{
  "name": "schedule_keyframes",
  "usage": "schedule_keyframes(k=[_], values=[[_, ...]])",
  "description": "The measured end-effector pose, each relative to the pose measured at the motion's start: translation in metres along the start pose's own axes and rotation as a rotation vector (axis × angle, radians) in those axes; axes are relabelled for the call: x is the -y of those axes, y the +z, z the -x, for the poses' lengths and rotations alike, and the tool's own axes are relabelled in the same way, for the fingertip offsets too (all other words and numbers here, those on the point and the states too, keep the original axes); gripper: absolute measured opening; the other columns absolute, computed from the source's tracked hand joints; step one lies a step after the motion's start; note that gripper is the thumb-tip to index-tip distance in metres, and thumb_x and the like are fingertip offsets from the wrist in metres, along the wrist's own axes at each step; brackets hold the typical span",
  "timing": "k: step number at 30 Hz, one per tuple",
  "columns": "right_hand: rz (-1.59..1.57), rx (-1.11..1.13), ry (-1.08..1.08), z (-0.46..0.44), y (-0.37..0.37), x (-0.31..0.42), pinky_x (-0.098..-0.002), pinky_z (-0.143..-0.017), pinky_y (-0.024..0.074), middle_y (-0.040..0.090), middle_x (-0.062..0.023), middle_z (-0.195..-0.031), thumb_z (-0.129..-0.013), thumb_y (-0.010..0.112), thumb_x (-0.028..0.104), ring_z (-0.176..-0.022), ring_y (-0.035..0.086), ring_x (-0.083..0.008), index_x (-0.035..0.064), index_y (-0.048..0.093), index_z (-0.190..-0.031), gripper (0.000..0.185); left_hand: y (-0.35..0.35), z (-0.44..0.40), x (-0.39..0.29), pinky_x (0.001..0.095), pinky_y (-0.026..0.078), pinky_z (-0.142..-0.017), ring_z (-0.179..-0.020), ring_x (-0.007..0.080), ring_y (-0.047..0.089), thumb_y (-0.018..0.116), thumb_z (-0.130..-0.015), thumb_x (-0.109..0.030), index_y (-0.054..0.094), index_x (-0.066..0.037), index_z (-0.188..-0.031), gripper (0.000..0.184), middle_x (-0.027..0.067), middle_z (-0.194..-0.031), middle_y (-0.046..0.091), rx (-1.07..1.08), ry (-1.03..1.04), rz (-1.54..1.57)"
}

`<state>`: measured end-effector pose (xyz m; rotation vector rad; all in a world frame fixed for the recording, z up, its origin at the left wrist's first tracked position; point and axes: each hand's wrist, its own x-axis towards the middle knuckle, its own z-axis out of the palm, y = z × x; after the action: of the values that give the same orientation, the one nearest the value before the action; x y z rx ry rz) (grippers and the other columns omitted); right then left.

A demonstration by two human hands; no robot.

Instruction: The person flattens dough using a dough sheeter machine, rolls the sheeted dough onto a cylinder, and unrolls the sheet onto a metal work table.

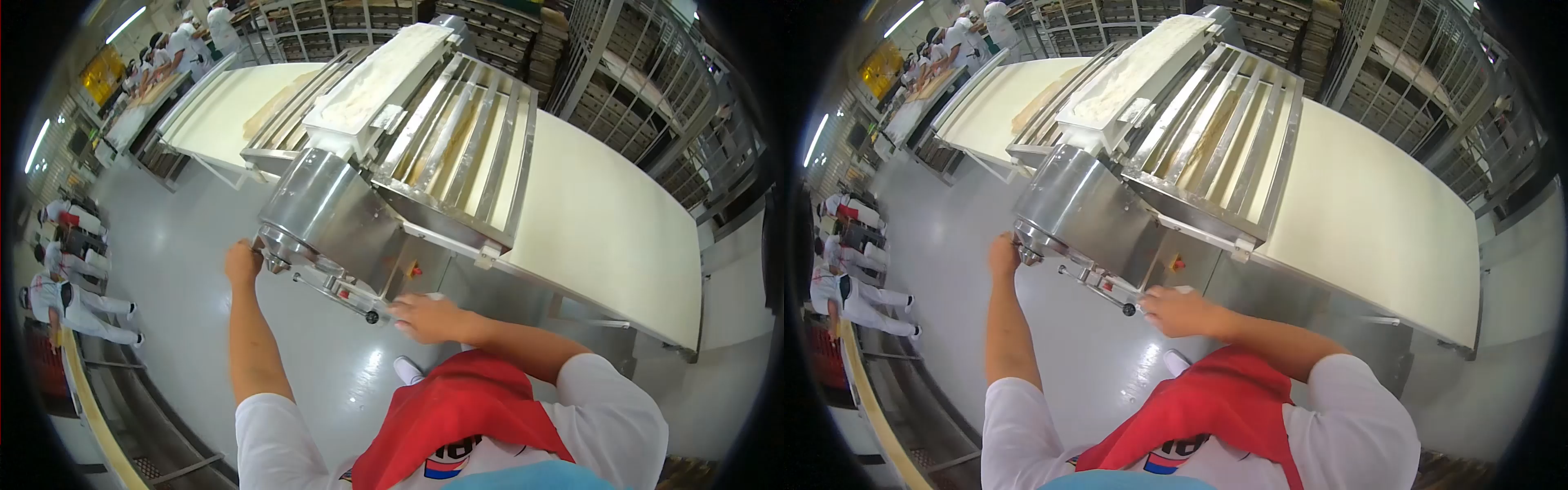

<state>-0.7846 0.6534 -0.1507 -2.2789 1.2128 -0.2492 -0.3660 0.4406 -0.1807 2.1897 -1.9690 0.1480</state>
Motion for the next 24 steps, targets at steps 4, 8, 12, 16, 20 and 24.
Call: schedule_keyframes(k=[4, 8, 12, 16, 20, 24], values=[[-0.011, 0.177, 0.089, -0.058, 0.058, 0.019, -0.0486, -0.089, 0.0519, 0.046, -0.0188, -0.138, -0.095, 0.051, 0.032, -0.121, 0.054, -0.0354, 0.0155, 0.042, -0.142, 0.051, -0.005, 0.002, -0.002, 0.0508, 0.054, -0.074, -0.088, 0.0408, 0.066, 0.063, -0.079, -0.019, 0.067, -0.007, -0.093, 0.019, 0.0202, -0.095, 0.068, 0.043, -0.001, 0.011], [0.031, 0.262, 0.126, -0.089, 0.102, 0.009, -0.0481, -0.087, 0.0529, 0.045, -0.0208, -0.137, -0.093, 0.05, 0.025, -0.116, 0.058, -0.0365, 0.0142, 0.038, -0.145, 0.055, -0.008, 0.001, -0.004, 0.0511, 0.054, -0.076, -0.091, 0.0404, 0.065, 0.063, -0.078, -0.02, 0.066, -0.007, -0.092, 0.019, 0.0194, -0.095, 0.069, 0.078, -0.068, 0.034], [0.075, 0.385, 0.135, -0.095, 0.104, 0.007, -0.0469, -0.085, 0.0539, 0.044, -0.0205, -0.138, -0.085, 0.051, 0.012, -0.113, 0.061, -0.0339, 0.011, 0.042, -0.143, 0.059, -0.015, 0.005, -0.011, 0.0505, 0.053, -0.078, -0.095, 0.039, 0.064, 0.064, -0.079, -0.023, 0.065, -0.009, -0.094, 0.021, 0.0172, -0.098, 0.069, 0.094, -0.093, 0.029], [0.123, 0.383, 0.139, -0.1, 0.115, 0.006, -0.0458, -0.085, 0.0542, 0.044, -0.0198, -0.138, -0.082, 0.054, 0.011, -0.113, 0.062, -0.0327, 0.0094, 0.046, -0.14, 0.058, -0.021, 0.005, -0.016, 0.0491, 0.054, -0.077, -0.095, 0.0378, 0.065, 0.064, -0.079, -0.024, 0.065, -0.012, -0.096, 0.021, 0.015, -0.098, 0.069, 0.12, -0.141, -0.002], [0.111, 0.36, 0.149, -0.099, 0.122, 0.001, -0.0461, -0.083, 0.0546, 0.046, -0.0204, -0.136, -0.082, 0.056, 0.012, -0.112, 0.062, -0.0345, 0.0127, 0.051, -0.134, 0.052, -0.02, 0.004, -0.015, 0.0485, 0.054, -0.076, -0.094, 0.0369, 0.065, 0.064, -0.079, -0.024, 0.066, -0.012, -0.096, 0.021, 0.0143, -0.099, 0.069, 0.112, -0.143, 0.016], [0.113, 0.464, 0.169, -0.086, 0.143, -0.031, -0.0464, -0.082, 0.0538, 0.049, -0.0198, -0.133, -0.083, 0.056, 0.011, -0.111, 0.061, -0.037, 0.0168, 0.053, -0.132, 0.05, -0.019, 0.003, -0.012, 0.0485, 0.055, -0.075, -0.091, 0.0367, 0.066, 0.063, -0.079, -0.026, 0.067, -0.013, -0.095, 0.02, 0.0146, -0.097, 0.07, 0.106, -0.125, -0.014]])
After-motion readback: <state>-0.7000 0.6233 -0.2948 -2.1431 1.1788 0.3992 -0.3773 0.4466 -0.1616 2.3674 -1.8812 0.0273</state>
